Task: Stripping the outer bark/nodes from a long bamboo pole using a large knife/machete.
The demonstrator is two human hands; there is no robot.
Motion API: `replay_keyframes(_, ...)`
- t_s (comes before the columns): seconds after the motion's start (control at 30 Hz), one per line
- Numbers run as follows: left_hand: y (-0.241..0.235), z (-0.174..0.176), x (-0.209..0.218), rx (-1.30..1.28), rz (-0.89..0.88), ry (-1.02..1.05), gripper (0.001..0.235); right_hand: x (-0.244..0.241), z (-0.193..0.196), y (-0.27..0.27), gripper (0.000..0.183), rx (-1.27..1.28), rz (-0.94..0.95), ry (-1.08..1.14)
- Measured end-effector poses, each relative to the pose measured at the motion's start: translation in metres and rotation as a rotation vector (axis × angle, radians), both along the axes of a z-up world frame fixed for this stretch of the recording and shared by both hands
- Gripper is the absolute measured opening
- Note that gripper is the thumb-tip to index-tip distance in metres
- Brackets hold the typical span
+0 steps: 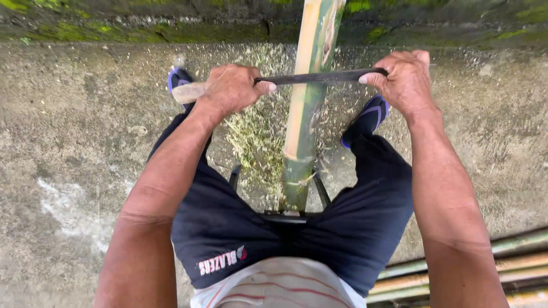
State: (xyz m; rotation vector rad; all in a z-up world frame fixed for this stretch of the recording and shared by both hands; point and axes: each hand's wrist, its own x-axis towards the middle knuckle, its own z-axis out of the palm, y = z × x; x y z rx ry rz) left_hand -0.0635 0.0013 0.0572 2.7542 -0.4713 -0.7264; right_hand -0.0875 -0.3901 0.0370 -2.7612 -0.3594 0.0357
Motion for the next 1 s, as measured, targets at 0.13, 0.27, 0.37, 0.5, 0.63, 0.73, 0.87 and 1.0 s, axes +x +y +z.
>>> replay_keyframes(0.13, -0.002, 0.003, 0.033, -0.013, 0.003, -0.092, 0.061, 0.036, 0.025, 0.016, 0.037, -0.041, -0.028, -0.043)
replay_keyframes(0.27, -0.01, 0.01, 0.019, 0.068, -0.016, 0.012, 0.064, -0.023, 0.039, 0.036, 0.057, -0.164, -0.113, -0.196)
replay_keyframes(0.37, -0.011, 0.025, 0.016, 0.118, -0.009, -0.028, 0.064, -0.074, 0.018, 0.064, 0.06, -0.078, -0.217, -0.241)
replay_keyframes(0.5, -0.015, -0.02, -0.017, 0.088, -0.082, 0.044, 0.062, -0.154, -0.01, 0.098, 0.038, 0.177, -0.4, -0.226)
replay_keyframes(0.63, -0.012, -0.024, -0.053, -0.26, 0.093, -0.076, 0.055, -0.194, -0.07, 0.096, 0.037, 0.117, -0.714, 0.389)
replay_keyframes(0.73, -0.018, -0.017, -0.079, -0.302, 0.273, 0.027, 0.057, -0.212, -0.119, 0.094, 0.039, -0.007, -0.545, 0.794)
replay_keyframes(0.87, -0.01, -0.04, -0.117, -0.762, 0.582, 0.13, 0.052, -0.228, -0.165, 0.077, 0.033, 0.379, -0.409, 0.567)
replay_keyframes(1.0, -0.004, -0.037, -0.14, -0.994, 0.755, 0.238, 0.042, -0.217, -0.16, 0.072, 0.033, 0.21, -0.233, 0.441)
